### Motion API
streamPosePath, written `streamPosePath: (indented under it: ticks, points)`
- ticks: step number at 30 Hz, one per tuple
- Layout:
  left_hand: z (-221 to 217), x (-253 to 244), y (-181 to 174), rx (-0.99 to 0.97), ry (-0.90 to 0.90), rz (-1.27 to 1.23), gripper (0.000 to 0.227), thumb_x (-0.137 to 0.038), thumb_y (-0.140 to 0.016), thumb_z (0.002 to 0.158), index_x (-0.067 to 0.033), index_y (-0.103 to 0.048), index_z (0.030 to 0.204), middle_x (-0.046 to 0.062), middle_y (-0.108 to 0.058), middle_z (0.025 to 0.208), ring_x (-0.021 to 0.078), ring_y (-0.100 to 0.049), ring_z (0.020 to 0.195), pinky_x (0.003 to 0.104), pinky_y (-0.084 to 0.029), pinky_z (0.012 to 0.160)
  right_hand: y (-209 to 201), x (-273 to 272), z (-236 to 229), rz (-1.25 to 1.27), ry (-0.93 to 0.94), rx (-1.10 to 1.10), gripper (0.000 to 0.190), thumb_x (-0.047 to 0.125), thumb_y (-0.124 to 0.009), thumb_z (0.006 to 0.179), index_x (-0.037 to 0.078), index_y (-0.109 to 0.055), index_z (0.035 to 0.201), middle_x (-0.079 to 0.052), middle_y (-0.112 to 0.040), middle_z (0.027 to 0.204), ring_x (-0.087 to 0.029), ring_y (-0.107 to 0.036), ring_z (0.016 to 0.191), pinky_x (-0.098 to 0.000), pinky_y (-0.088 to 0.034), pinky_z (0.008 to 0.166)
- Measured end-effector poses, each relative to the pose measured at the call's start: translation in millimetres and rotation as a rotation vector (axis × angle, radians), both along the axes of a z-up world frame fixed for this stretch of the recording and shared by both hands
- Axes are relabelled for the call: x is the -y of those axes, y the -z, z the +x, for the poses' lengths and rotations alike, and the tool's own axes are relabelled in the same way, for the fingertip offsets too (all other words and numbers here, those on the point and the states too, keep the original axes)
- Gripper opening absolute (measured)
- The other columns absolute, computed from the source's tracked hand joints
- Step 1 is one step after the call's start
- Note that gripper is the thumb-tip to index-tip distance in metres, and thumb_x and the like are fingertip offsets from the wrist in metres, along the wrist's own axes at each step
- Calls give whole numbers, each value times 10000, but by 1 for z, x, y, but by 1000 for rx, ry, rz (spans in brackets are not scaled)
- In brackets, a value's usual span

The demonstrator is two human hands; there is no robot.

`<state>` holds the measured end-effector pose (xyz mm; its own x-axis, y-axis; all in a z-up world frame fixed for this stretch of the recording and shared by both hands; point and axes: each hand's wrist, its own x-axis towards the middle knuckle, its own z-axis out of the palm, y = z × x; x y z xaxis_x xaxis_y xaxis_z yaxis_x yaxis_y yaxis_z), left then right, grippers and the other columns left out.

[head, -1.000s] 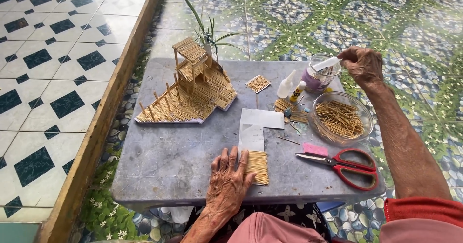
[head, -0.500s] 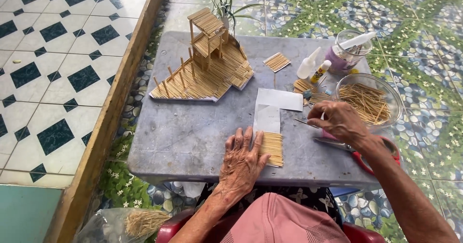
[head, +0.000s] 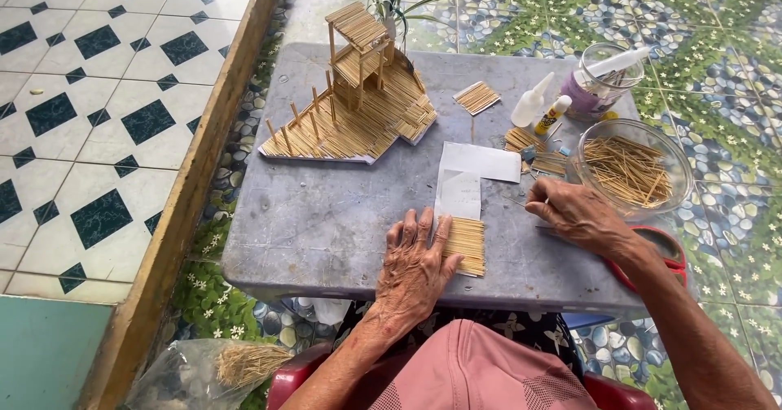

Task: Assembling a miniature structure by gluing small wooden sticks onto a paper template.

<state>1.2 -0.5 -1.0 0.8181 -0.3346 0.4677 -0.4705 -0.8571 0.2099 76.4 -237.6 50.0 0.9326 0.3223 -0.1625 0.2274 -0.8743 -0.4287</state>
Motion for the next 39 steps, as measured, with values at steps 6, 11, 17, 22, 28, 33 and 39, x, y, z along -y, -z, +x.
streamPosePath:
  ticks: [6, 11, 17, 22, 28, 33, 39]
  points:
    - [-1, -1, -2, -27, 9, 0, 469, -366, -434, 827, -58, -406, 1179, 185, -386, 1137, 331, -338, 1100, 417, -241, 907, -15, -14, -25, 722, 145, -266, 174, 115, -569, 745, -24, -559, 851, -120, -574, 661, -179, -516, 556, -285, -462, 493]
    - [-1, -1, -3, -39, 15, -6, 466, -359, -431, 831, -54, -401, 1181, 191, -382, 1142, 335, -336, 1104, 420, -242, 907, -26, -33, -38, 758, 164, -175, 226, 47, -653, 659, -57, -605, 855, -126, -573, 646, -177, -547, 569, -296, -497, 526]
    - [-1, 0, -1, -13, 7, -15, 471, -366, -442, 820, -51, -415, 1168, 192, -388, 1135, 341, -347, 1097, 419, -252, 901, -15, -47, -36, 435, 54, 189, 89, 140, -618, 735, 143, -680, 800, -34, -580, 673, -91, -517, 547, -207, -466, 529]
    - [-1, 0, 1, -3, -3, -30, 476, -370, -444, 808, -54, -421, 1162, 188, -399, 1134, 340, -350, 1107, 419, -256, 908, -3, -61, -34, 345, 49, 332, 51, 136, -621, 749, 137, -645, 795, -43, -539, 642, -123, -527, 545, -229, -453, 527]
    - [-2, 0, -1, 0, -11, -32, 470, -373, -442, 808, -61, -429, 1160, 186, -412, 1128, 333, -364, 1100, 413, -262, 906, 11, -68, -28, 352, 61, 338, 42, 111, -624, 746, 120, -632, 787, -47, -549, 655, -142, -554, 608, -218, -463, 558]
    - [-2, 0, 0, 0, -17, -29, 470, -376, -440, 809, -65, -426, 1162, 186, -413, 1129, 332, -366, 1100, 413, -262, 908, 12, -70, -29, 337, 63, 340, 37, 108, -627, 737, 113, -627, 773, -56, -553, 652, -154, -557, 611, -227, -464, 549]
    - [-2, 0, -3, -4, -14, -29, 469, -371, -443, 810, -63, -428, 1164, 189, -417, 1130, 332, -369, 1099, 414, -262, 907, 16, -69, -29, 329, 62, 380, 46, 99, -629, 730, 119, -624, 771, -50, -553, 666, -157, -555, 628, -231, -462, 556]
